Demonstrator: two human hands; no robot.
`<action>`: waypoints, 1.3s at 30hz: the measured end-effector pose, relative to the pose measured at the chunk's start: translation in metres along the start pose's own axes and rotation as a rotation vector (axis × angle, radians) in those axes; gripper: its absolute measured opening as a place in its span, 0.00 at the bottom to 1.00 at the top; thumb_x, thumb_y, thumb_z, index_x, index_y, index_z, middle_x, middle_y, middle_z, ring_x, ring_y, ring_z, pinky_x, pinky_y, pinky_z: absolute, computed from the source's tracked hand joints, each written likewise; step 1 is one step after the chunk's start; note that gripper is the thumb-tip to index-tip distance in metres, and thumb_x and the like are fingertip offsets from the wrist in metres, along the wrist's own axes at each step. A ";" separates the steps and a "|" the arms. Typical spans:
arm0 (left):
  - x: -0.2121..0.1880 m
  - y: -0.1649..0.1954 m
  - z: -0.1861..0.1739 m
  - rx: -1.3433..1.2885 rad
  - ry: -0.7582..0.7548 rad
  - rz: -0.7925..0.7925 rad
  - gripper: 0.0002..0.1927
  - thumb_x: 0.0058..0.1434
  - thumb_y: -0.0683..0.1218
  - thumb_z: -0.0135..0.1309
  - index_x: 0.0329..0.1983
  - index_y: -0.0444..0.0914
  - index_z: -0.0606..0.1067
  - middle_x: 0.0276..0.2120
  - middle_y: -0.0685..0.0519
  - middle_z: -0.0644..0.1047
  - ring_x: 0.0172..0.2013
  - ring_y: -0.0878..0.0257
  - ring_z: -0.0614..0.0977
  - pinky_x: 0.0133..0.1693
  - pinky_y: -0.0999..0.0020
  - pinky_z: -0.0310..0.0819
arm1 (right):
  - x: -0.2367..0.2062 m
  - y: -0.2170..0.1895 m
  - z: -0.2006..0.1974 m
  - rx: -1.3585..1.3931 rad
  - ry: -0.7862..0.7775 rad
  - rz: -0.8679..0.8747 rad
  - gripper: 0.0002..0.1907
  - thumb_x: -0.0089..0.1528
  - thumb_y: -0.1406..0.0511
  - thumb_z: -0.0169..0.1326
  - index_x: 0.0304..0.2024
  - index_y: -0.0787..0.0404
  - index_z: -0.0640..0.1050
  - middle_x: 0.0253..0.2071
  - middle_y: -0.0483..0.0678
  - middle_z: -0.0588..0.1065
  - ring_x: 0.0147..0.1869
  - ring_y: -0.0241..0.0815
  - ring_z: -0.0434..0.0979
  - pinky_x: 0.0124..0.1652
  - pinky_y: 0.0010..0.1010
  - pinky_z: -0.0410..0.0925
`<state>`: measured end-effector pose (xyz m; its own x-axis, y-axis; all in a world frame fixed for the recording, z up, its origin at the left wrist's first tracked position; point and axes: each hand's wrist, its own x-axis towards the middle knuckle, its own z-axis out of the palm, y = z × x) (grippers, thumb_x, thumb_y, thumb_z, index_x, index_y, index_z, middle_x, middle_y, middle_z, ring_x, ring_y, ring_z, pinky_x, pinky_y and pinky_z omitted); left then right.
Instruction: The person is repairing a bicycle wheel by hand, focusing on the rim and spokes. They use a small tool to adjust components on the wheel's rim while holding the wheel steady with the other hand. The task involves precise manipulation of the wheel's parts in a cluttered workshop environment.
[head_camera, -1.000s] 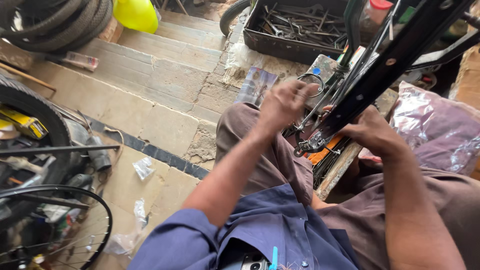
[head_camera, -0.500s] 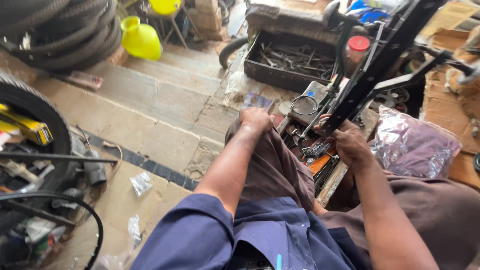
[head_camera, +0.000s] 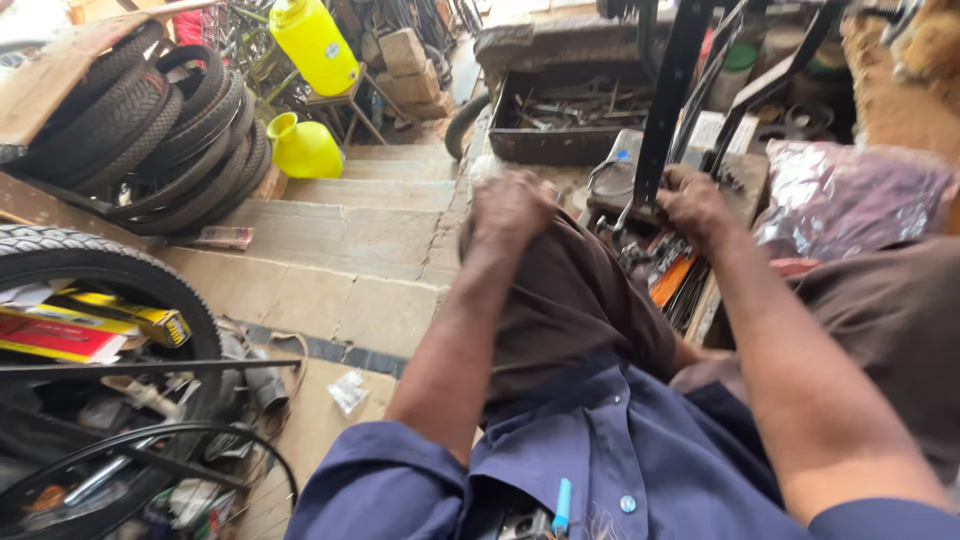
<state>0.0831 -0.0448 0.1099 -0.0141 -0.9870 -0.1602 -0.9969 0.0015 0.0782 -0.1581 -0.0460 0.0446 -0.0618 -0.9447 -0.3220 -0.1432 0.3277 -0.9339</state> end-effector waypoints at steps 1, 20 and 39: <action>-0.007 -0.013 -0.006 -0.010 -0.004 -0.035 0.27 0.73 0.59 0.35 0.53 0.38 0.79 0.48 0.43 0.82 0.48 0.53 0.84 0.51 0.56 0.75 | -0.002 -0.001 0.000 0.029 0.004 0.024 0.15 0.69 0.70 0.46 0.57 0.60 0.75 0.44 0.50 0.79 0.34 0.36 0.79 0.34 0.24 0.75; -0.232 -0.142 -0.054 0.151 0.483 -0.517 0.32 0.69 0.67 0.46 0.38 0.35 0.83 0.42 0.38 0.81 0.48 0.40 0.79 0.49 0.45 0.71 | 0.049 0.033 -0.028 0.050 -0.193 -0.087 0.12 0.69 0.74 0.48 0.51 0.58 0.79 0.42 0.46 0.81 0.32 0.31 0.78 0.28 0.21 0.70; -0.010 -0.107 0.013 -0.084 -0.056 -0.167 0.30 0.62 0.68 0.51 0.48 0.41 0.82 0.44 0.42 0.80 0.48 0.47 0.81 0.50 0.51 0.73 | 0.032 0.041 -0.016 0.022 -0.031 -0.012 0.10 0.65 0.69 0.57 0.49 0.61 0.78 0.37 0.50 0.82 0.25 0.32 0.72 0.22 0.25 0.63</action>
<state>0.1894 -0.0335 0.0907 0.1439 -0.9619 -0.2325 -0.9759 -0.1769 0.1277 -0.1820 -0.0631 -0.0013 -0.0298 -0.9486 -0.3150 -0.1223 0.3162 -0.9408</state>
